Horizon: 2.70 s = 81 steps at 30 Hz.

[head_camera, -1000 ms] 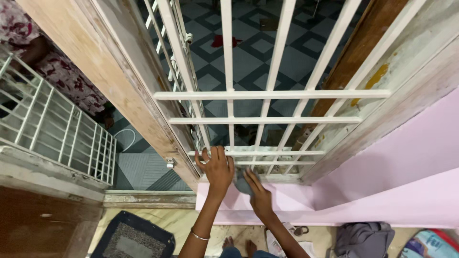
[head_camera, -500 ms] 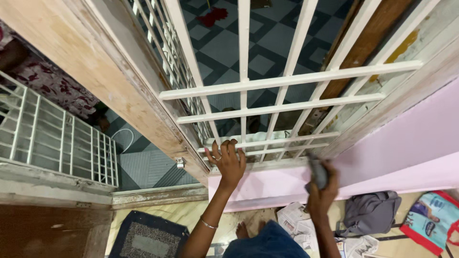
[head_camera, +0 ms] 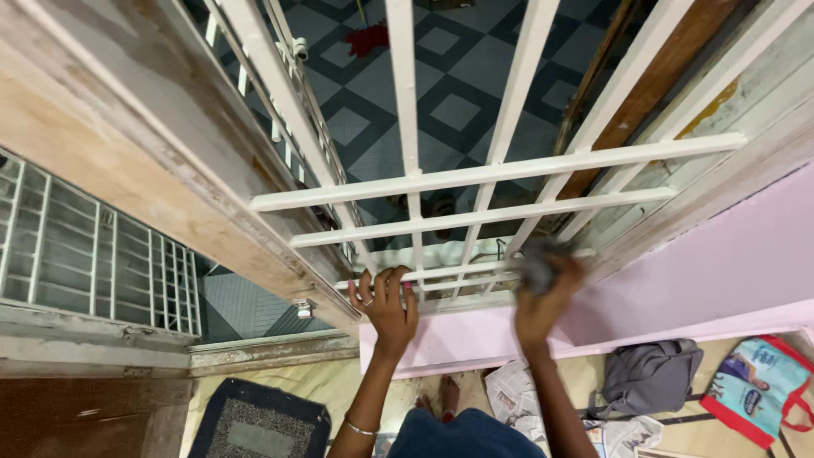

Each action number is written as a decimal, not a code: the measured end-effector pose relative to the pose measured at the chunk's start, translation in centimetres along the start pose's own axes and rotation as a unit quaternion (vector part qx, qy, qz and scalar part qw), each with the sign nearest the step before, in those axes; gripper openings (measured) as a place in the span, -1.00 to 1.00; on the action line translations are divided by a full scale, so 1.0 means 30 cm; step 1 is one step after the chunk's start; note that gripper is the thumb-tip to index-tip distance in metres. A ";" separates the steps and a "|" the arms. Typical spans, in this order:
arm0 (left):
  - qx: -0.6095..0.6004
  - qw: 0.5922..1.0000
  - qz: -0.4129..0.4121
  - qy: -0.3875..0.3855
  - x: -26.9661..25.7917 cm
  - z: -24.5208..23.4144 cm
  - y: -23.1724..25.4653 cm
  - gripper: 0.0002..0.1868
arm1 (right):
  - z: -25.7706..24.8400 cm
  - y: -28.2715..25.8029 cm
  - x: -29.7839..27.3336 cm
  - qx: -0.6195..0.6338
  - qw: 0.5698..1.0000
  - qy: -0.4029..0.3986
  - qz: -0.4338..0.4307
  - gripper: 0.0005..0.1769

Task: The person wipes the bars and frame of a metal security grille using a cloth held in both hands.

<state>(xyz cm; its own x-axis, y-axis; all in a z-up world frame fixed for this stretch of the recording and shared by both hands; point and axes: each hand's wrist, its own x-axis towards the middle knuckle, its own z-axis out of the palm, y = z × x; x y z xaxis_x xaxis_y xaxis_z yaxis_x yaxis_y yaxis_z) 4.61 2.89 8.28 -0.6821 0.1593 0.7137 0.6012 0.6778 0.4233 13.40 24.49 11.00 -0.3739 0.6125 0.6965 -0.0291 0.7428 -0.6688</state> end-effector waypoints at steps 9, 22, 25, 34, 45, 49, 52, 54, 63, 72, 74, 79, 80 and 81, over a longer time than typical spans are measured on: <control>0.093 0.989 0.079 0.082 -0.059 0.145 -0.131 -0.70 | 0.109 -0.018 -0.143 0.064 0.974 -0.202 -0.085 -0.31; 0.166 0.970 0.142 0.102 -0.035 0.108 -0.158 -0.72 | -0.028 0.207 -0.035 -0.039 0.985 -0.087 -0.144 -0.63; 0.225 0.955 0.168 0.098 -0.035 0.092 -0.185 -0.76 | -0.101 0.232 0.039 -0.018 0.991 -0.004 -0.133 -0.61; 0.122 0.981 0.143 0.054 -0.025 0.046 -0.155 -0.62 | -0.007 0.180 -0.049 0.056 0.995 0.046 -0.064 -0.68; 0.104 0.946 0.237 0.197 -0.038 0.117 -0.257 -0.53 | -0.152 0.192 0.118 0.123 0.972 0.181 -0.086 -0.54; 0.116 0.944 0.236 0.200 -0.044 0.122 -0.266 -0.50 | -0.132 0.267 0.229 0.179 0.953 0.246 -0.003 -0.43; 0.097 0.954 0.215 0.186 -0.053 0.126 -0.251 -0.48 | -0.025 0.204 0.213 0.143 0.969 0.201 -0.020 -0.40; 0.080 0.955 0.195 0.207 -0.049 0.151 -0.230 -0.46 | 0.068 0.114 0.180 0.117 0.980 0.152 -0.051 -0.37; 0.007 0.970 0.163 0.178 -0.032 0.111 -0.314 -0.39 | 0.295 -0.383 0.037 0.019 0.967 -0.054 -0.248 -0.21; 0.136 0.945 0.235 0.183 0.037 0.078 -0.305 -0.84 | 0.299 -0.634 0.077 -0.018 0.930 -0.185 -0.318 -0.34; 0.112 0.945 0.244 0.187 0.029 0.081 -0.306 -0.80 | 0.298 -0.636 0.080 0.007 0.922 -0.209 -0.325 -0.34; 0.068 0.961 0.227 0.145 -0.019 0.125 -0.356 -0.69 | 0.357 -0.671 0.092 -0.112 0.883 -0.132 -0.437 -0.40; 0.072 0.959 0.230 0.147 -0.014 0.124 -0.362 -0.69 | 0.369 -0.688 0.102 -0.108 0.884 -0.128 -0.437 -0.40; 0.070 0.959 0.227 0.154 -0.018 0.124 -0.356 -0.73 | 0.373 -0.701 0.112 -0.126 0.873 -0.096 -0.462 -0.45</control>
<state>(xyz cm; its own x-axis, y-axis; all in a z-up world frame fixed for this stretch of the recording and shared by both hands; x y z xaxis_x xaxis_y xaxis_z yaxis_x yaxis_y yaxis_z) -3.00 -1.75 1.30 -0.1956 0.2560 0.9467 0.7301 0.6825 -0.0337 2.37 7.91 24.49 -0.4485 -0.3175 0.8355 -0.2045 0.9464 0.2499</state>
